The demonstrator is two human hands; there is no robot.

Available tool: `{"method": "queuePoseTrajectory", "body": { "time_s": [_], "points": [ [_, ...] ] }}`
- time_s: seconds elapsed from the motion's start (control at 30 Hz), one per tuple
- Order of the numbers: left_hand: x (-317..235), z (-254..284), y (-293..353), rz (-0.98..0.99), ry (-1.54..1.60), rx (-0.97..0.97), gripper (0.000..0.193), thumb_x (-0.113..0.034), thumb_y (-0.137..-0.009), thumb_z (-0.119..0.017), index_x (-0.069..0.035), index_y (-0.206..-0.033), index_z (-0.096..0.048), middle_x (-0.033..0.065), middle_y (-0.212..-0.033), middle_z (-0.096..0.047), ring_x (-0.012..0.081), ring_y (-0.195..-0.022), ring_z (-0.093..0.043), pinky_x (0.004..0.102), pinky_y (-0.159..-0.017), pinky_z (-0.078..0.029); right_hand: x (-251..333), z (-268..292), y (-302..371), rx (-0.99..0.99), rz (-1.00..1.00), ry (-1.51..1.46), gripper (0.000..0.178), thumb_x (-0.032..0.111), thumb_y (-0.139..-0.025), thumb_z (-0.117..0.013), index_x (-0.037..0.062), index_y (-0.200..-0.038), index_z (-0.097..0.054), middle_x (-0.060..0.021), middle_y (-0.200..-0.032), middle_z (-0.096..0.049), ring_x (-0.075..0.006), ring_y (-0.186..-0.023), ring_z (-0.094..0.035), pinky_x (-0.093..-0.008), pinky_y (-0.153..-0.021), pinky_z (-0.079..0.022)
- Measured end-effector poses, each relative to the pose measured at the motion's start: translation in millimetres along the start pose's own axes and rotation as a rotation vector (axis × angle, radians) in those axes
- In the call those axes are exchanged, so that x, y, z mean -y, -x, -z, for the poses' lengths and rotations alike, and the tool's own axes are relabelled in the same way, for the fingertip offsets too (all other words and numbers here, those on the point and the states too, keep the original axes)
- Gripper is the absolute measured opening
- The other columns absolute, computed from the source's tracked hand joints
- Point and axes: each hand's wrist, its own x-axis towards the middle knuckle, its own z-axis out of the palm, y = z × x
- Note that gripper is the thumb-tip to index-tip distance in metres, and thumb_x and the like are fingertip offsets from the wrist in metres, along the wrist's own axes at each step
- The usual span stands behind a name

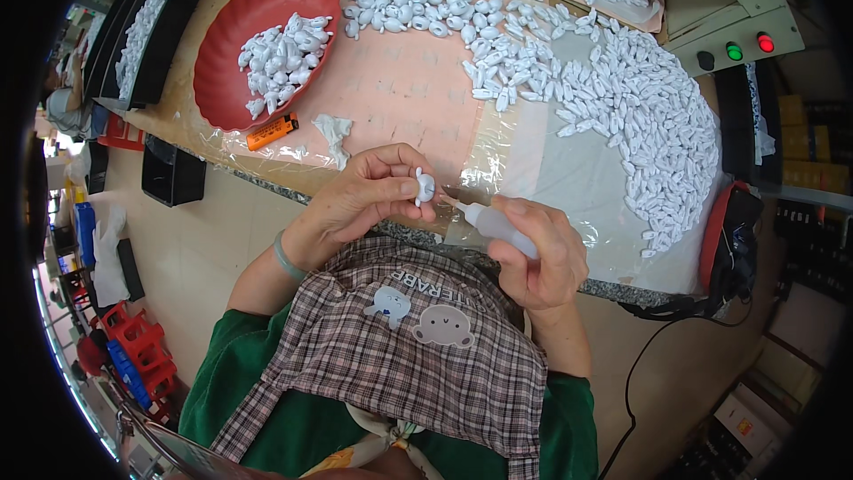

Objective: Applying glue to small white plastic components at a factory workbench.

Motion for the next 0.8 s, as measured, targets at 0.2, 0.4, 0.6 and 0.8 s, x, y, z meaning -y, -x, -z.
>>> {"method": "queuePoseTrajectory", "body": {
  "time_s": [0.2,0.4,0.6,0.8],
  "points": [
    [1.1,5.2,1.2,-0.023,-0.002,-0.024,0.019,-0.006,-0.089,-0.060,0.000,-0.106,-0.057,0.0167,-0.100,-0.065,0.0195,-0.081,-0.067,0.0291,-0.077,-0.057,-14.2,-8.8,-0.7,-0.203,-0.446,-0.654,0.035,0.020,-0.087,-0.067,-0.0013,-0.109,-0.050,-0.0132,-0.091,-0.061,-0.0178,-0.070,-0.060,-0.0277,-0.057,-0.050],
    [1.8,14.4,5.1,-0.037,0.024,-0.032,0.019,-0.005,-0.089,-0.059,0.000,-0.107,-0.057,0.0176,-0.102,-0.065,0.0201,-0.084,-0.068,0.0269,-0.077,-0.057,-52.7,-15.8,-2.1,-0.071,-0.757,-0.644,0.034,-0.001,-0.078,-0.070,0.0018,-0.107,-0.050,-0.0084,-0.091,-0.058,-0.0148,-0.074,-0.060,-0.0258,-0.061,-0.049],
    [1.8,15.3,8.0,-0.051,0.036,-0.022,0.020,-0.004,-0.089,-0.058,0.001,-0.109,-0.057,0.0167,-0.102,-0.065,0.0204,-0.085,-0.068,0.0243,-0.075,-0.057,-64.8,-36.6,-23.8,0.085,-0.772,-0.230,0.025,0.004,-0.079,-0.070,0.0016,-0.100,-0.057,-0.0074,-0.082,-0.062,-0.0164,-0.076,-0.062,-0.0294,-0.067,-0.049],
    [0.9,16.0,9.0,-0.064,0.037,-0.009,0.020,-0.005,-0.089,-0.059,0.001,-0.109,-0.057,0.0148,-0.100,-0.065,0.0202,-0.087,-0.068,0.0243,-0.076,-0.057,-80.7,-55.2,-41.2,0.143,-0.396,0.289,0.022,0.009,-0.077,-0.070,-0.0010,-0.094,-0.060,-0.0141,-0.087,-0.063,-0.0294,-0.077,-0.063,-0.0364,-0.070,-0.048]
  ]
}}
